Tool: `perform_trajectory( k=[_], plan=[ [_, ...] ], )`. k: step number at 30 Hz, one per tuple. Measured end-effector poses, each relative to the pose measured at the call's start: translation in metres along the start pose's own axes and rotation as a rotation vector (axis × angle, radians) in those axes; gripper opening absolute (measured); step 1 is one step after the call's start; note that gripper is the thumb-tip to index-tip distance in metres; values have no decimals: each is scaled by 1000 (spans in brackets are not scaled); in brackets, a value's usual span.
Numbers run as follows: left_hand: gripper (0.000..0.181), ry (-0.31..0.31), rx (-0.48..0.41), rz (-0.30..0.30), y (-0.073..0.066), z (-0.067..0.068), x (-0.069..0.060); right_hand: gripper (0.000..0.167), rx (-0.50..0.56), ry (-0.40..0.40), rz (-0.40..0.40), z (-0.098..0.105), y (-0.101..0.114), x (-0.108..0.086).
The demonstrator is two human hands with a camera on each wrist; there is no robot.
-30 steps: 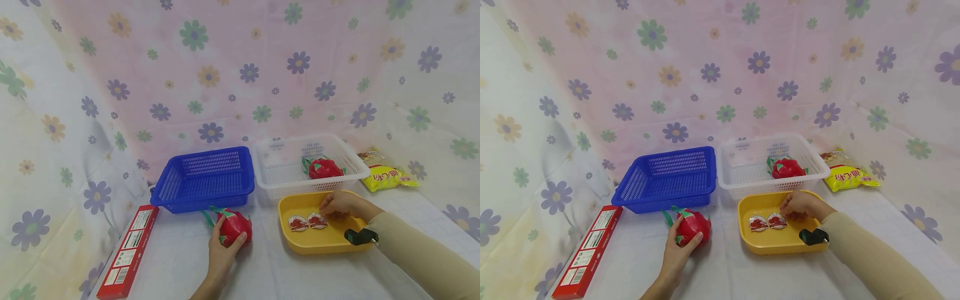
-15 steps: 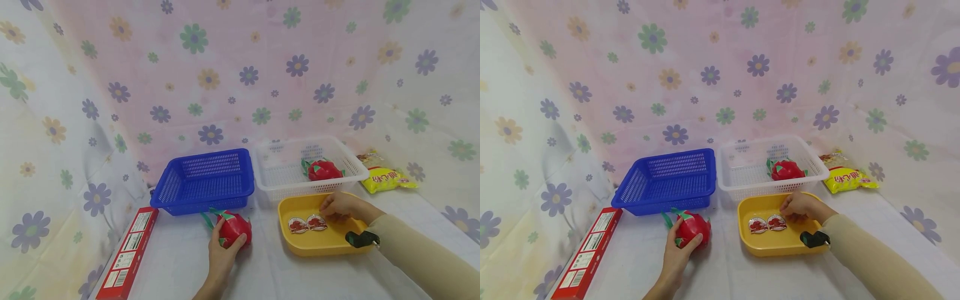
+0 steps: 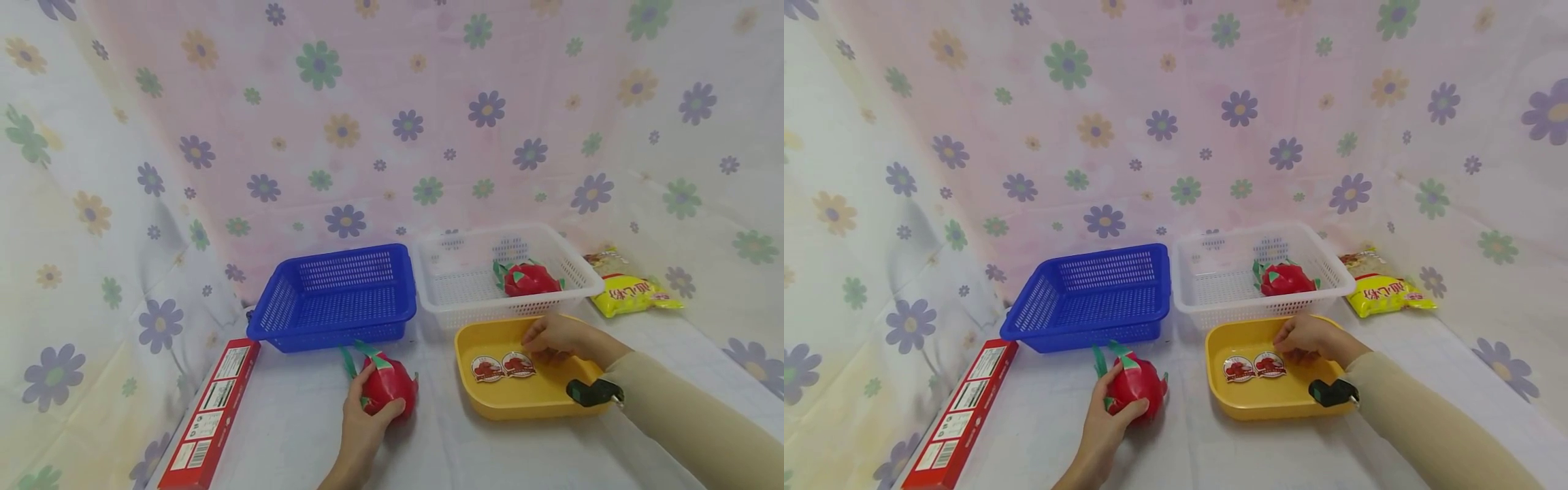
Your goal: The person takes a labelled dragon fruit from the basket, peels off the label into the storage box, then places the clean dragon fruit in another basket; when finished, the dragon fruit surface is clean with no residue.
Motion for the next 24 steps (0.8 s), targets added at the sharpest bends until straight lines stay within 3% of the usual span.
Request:
perform_trajectory(
  k=[6,13,18,24],
  plan=[
    [87,71,23,29,1,3,-5,27,23,20,24,2,-1,-1],
    [82,170,10,8,-1,6,-8,29,39,12,50,7,0,-3],
    [75,187,-6,-11,-3,9,-10,35,80,-1,70,14,0,-6],
    [86,156,8,18,-1,9,-8,45,186,-27,119,31,2,-10]
  ],
)
Point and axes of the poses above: each hand's wrist, its own x-axis towards the middle knuckle, its own z-axis out of the back of the hand, y = z × x, the point moved 3 cm from there along x, towards the middle knuckle, and after that the axes turned 12 degrees about -y, right-handed, at the moved point
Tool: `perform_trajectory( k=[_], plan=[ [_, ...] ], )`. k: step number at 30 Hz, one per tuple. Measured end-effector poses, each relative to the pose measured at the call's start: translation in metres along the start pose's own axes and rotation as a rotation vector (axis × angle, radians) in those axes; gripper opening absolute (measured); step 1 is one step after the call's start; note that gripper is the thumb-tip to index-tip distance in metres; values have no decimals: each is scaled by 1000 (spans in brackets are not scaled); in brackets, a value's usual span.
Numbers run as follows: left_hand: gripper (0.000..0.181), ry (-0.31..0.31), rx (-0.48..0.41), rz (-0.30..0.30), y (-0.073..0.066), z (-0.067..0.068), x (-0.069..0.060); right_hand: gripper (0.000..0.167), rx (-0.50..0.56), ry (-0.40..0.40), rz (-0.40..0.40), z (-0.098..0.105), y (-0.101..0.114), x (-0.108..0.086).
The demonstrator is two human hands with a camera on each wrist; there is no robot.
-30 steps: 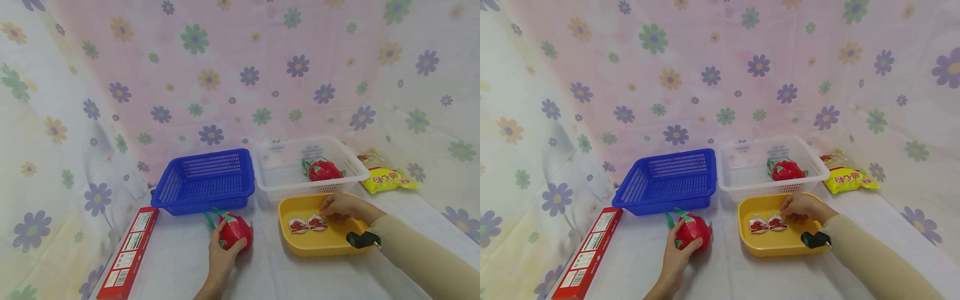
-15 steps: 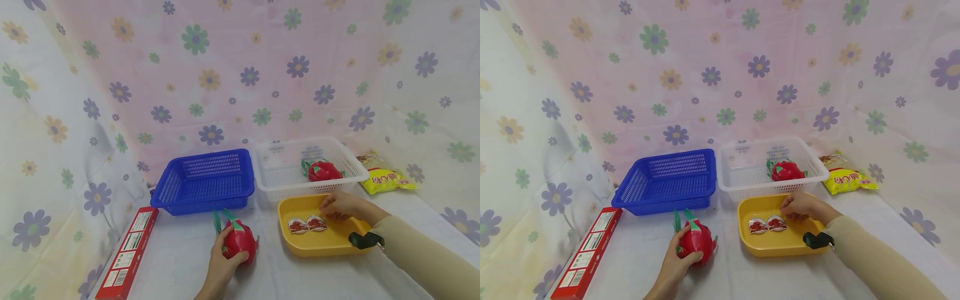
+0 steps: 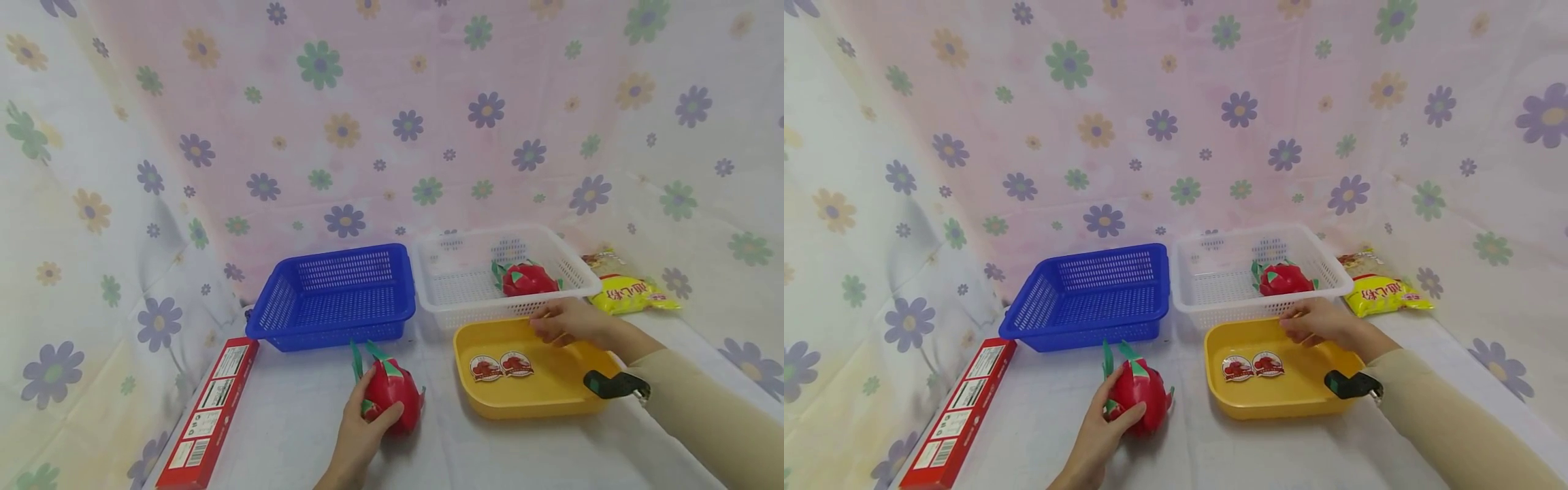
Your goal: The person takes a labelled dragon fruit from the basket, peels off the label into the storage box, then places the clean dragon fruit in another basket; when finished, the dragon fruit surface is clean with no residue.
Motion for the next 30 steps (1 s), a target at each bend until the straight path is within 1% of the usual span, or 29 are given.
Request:
perform_trajectory(
  k=[5,8,13,16,20,23,30],
  plan=[
    [87,-36,-3,15,3,1,3,53,26,-70,20,19,1,0],
    [87,-33,-12,17,5,2,4,57,59,-112,31,28,-1,1],
    [90,-4,-51,37,5,5,6,64,115,-160,35,39,-7,1],
    [91,9,-78,58,5,5,6,68,129,-183,12,43,-11,1],
    [91,9,-87,77,4,5,6,72,135,-196,-20,48,-18,1],
    [89,10,-86,74,4,5,6,75,146,-205,-44,50,-24,1],
    [82,22,-98,36,3,4,4,80,169,-226,-92,53,-31,3]
  ],
)
Point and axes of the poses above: each hand's wrist, its own x-axis towards the middle knuckle, its own z-axis out of the back of the hand, y = z × x, the point moved 3 cm from there along x, towards the middle knuckle, and after that the axes turned 12 degrees about -y, right-handed, at the moved point
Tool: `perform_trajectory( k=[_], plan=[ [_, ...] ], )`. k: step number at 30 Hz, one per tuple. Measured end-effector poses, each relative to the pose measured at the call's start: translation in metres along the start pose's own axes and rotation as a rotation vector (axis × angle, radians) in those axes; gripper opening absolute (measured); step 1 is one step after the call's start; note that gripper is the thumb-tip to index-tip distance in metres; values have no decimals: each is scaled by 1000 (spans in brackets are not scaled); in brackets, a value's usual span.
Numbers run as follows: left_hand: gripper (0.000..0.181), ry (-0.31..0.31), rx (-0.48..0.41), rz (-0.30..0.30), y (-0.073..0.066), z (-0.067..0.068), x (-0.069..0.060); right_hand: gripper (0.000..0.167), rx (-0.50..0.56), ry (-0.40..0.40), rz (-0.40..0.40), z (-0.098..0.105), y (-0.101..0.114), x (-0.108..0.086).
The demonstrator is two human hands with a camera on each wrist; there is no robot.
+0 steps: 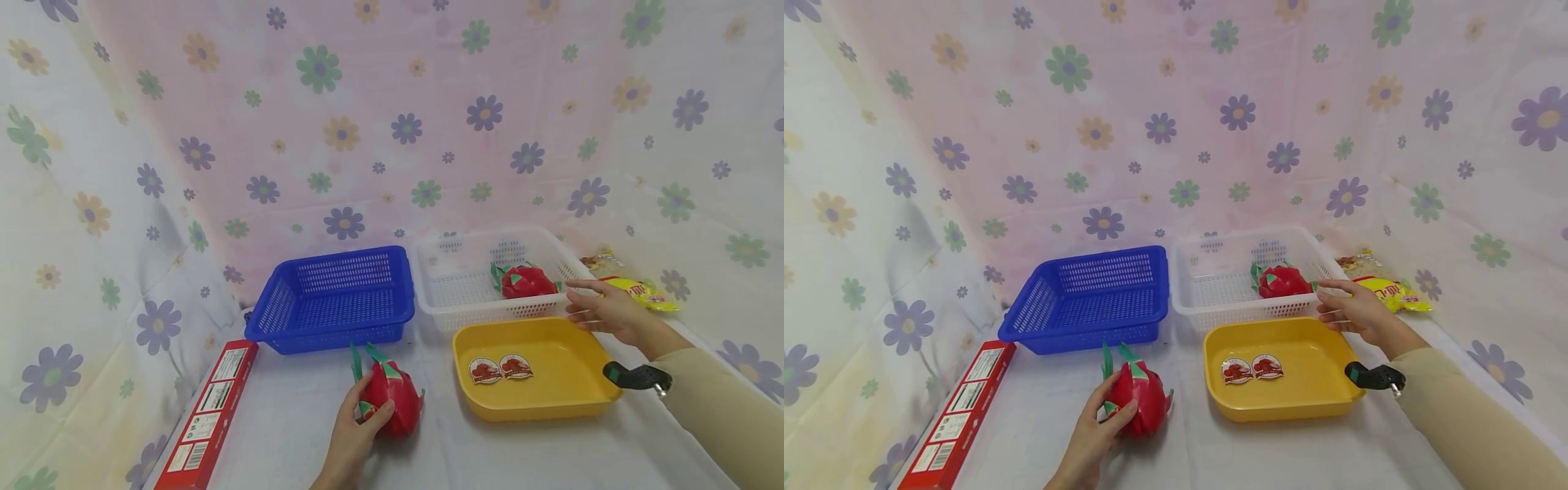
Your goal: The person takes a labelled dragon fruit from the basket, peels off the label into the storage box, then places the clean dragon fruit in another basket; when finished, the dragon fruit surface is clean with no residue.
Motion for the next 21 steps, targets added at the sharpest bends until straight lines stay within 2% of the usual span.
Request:
perform_trajectory(
  k=[6,11,18,21],
  plan=[
    [75,10,34,-16,-2,0,-1,83,10,17,-19,-1,0,5],
    [74,17,60,-21,-4,-1,-1,83,73,45,-54,-3,-1,9],
    [83,3,74,10,-4,-3,3,83,132,65,-49,-4,-5,12],
    [84,-11,84,5,-4,-3,5,82,149,65,-42,-6,-4,12]
  ],
)
Point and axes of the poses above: each hand's wrist, its own x-axis towards the middle knuckle, its own z-axis out of the back of the hand, y = z × x, the point moved 3 cm from there along x, towards the middle knuckle, and after that the axes turned 12 degrees about -y, right-handed, at the moved point
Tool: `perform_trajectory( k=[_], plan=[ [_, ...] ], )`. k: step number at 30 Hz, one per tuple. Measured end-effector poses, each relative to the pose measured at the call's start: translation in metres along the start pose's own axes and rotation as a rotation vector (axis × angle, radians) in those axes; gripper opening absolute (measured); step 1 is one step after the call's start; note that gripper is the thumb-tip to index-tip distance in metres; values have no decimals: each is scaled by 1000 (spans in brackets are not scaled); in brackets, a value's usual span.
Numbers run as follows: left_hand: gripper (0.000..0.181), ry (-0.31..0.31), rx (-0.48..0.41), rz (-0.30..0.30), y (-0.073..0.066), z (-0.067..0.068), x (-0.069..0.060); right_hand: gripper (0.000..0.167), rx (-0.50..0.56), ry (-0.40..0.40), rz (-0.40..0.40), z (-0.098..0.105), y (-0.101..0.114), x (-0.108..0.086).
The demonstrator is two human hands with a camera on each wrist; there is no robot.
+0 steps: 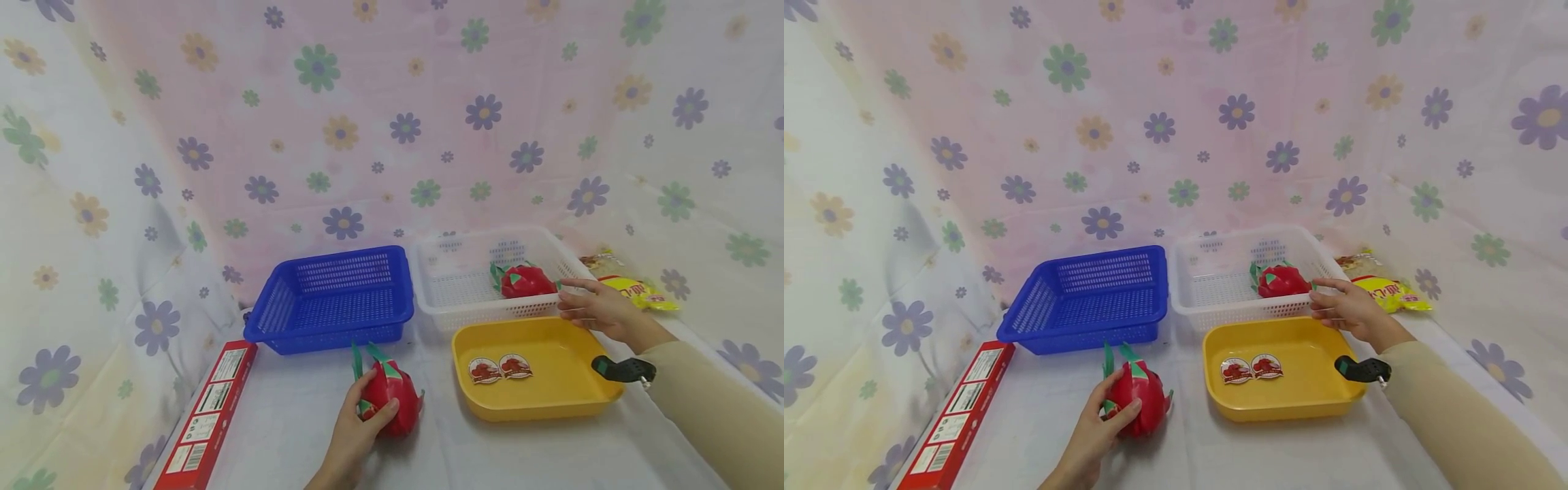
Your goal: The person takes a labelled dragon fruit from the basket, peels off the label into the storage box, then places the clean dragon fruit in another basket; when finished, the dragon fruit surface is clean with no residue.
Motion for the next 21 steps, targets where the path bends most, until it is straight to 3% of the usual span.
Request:
perform_trajectory(
  k=[8,21],
  plan=[
    [85,17,24,-45,-4,0,1,84,21,-9,-9,0,-3,2],
    [86,40,62,-15,-6,1,2,86,89,-4,7,0,-7,5]
  ],
)
Point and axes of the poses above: each hand's wrist, its own x-axis towards the middle knuckle, its own z-axis out of the back of the hand, y = z × x, the point moved 3 cm from there along x, towards the middle knuckle, and after that the axes turned 12 degrees about -y, right-handed, at the moved point
